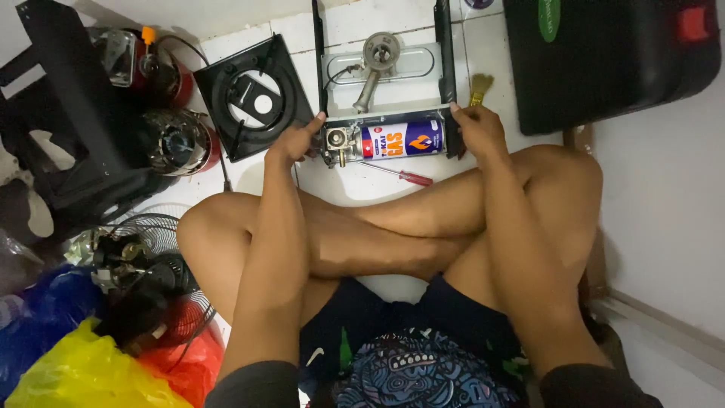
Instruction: Inspecting and cleaning the valve and burner components of a portable gas stove using a brush and screwdriver.
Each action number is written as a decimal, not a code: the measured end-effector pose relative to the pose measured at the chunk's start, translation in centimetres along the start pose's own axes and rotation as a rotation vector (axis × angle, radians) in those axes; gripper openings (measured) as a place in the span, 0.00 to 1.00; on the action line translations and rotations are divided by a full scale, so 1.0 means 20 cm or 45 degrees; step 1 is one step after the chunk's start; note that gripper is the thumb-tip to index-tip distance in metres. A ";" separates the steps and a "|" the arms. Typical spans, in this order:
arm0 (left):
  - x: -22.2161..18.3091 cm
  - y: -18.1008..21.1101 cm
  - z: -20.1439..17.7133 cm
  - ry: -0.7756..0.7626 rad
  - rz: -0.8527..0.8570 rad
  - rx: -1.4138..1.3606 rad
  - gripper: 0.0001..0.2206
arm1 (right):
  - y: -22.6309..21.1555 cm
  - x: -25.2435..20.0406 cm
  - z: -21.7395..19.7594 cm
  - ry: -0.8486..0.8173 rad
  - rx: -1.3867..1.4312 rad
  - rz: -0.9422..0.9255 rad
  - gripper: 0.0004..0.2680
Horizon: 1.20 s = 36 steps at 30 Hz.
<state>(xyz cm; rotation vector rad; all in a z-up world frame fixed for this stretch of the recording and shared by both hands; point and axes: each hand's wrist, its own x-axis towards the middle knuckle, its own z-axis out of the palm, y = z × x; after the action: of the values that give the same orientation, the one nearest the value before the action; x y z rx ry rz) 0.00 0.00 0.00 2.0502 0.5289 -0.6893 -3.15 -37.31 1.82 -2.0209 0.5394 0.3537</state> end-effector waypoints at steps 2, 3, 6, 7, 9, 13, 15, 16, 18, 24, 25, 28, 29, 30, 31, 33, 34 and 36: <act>0.01 -0.01 -0.01 -0.008 0.020 -0.027 0.43 | 0.01 0.02 0.00 0.008 0.004 -0.013 0.20; 0.01 -0.03 -0.01 -0.018 0.039 -0.052 0.42 | 0.03 0.02 0.00 0.017 0.008 -0.023 0.19; -0.02 0.01 -0.01 -0.006 0.033 -0.028 0.38 | 0.01 -0.01 0.01 0.049 -0.004 -0.085 0.19; 0.00 -0.01 -0.01 -0.004 0.036 -0.029 0.38 | 0.00 -0.02 0.01 0.050 -0.003 -0.088 0.19; 0.04 -0.03 -0.01 0.013 0.010 -0.032 0.38 | -0.03 -0.03 0.02 0.225 -0.064 -0.321 0.16; 0.03 -0.03 -0.03 0.030 0.021 -0.010 0.36 | -0.16 -0.20 0.07 0.474 -0.281 -0.964 0.11; 0.01 -0.04 -0.02 0.067 0.017 0.000 0.34 | -0.04 -0.12 0.16 0.264 -0.626 -1.344 0.20; 0.02 -0.06 -0.02 0.070 0.019 0.000 0.34 | -0.03 -0.13 0.22 0.265 -0.625 -1.347 0.20; 0.05 -0.10 -0.01 0.115 0.050 -0.019 0.32 | -0.01 -0.13 0.33 0.109 -1.132 -1.236 0.26; -0.11 -0.02 -0.04 0.131 0.079 -0.046 0.31 | 0.12 0.04 0.44 0.567 -1.250 -1.649 0.16; -0.11 -0.03 -0.04 0.137 0.085 -0.050 0.31 | 0.14 0.07 0.44 0.573 -1.251 -1.656 0.16; -0.12 -0.05 -0.05 0.132 0.104 -0.045 0.29 | 0.18 0.11 0.43 0.514 -1.194 -1.649 0.25; -0.12 -0.05 -0.05 0.146 0.100 -0.053 0.29 | 0.18 0.09 0.42 0.484 -1.205 -1.570 0.25; -0.12 -0.06 -0.05 0.159 0.096 -0.062 0.28 | 0.18 0.07 0.40 0.454 -1.215 -1.490 0.25; -0.15 -0.05 -0.05 0.162 0.096 -0.062 0.28 | 0.13 0.00 0.34 0.454 -1.214 -1.492 0.25; -0.20 -0.02 -0.06 0.188 0.133 -0.086 0.27 | 0.04 -0.13 0.23 0.408 -1.081 -1.256 0.28; -0.11 -0.08 -0.06 0.190 0.137 -0.088 0.27 | 0.03 -0.15 0.20 0.411 -1.082 -1.259 0.28; 0.08 -0.20 -0.07 0.286 0.266 -0.097 0.29 | 0.00 -0.18 0.16 0.737 -0.635 -1.429 0.30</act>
<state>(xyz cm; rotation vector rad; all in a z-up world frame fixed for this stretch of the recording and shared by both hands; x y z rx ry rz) -0.80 3.38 -2.78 2.0861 0.4519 -0.3131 -6.36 -33.68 2.01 -2.5480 -0.4512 -0.8688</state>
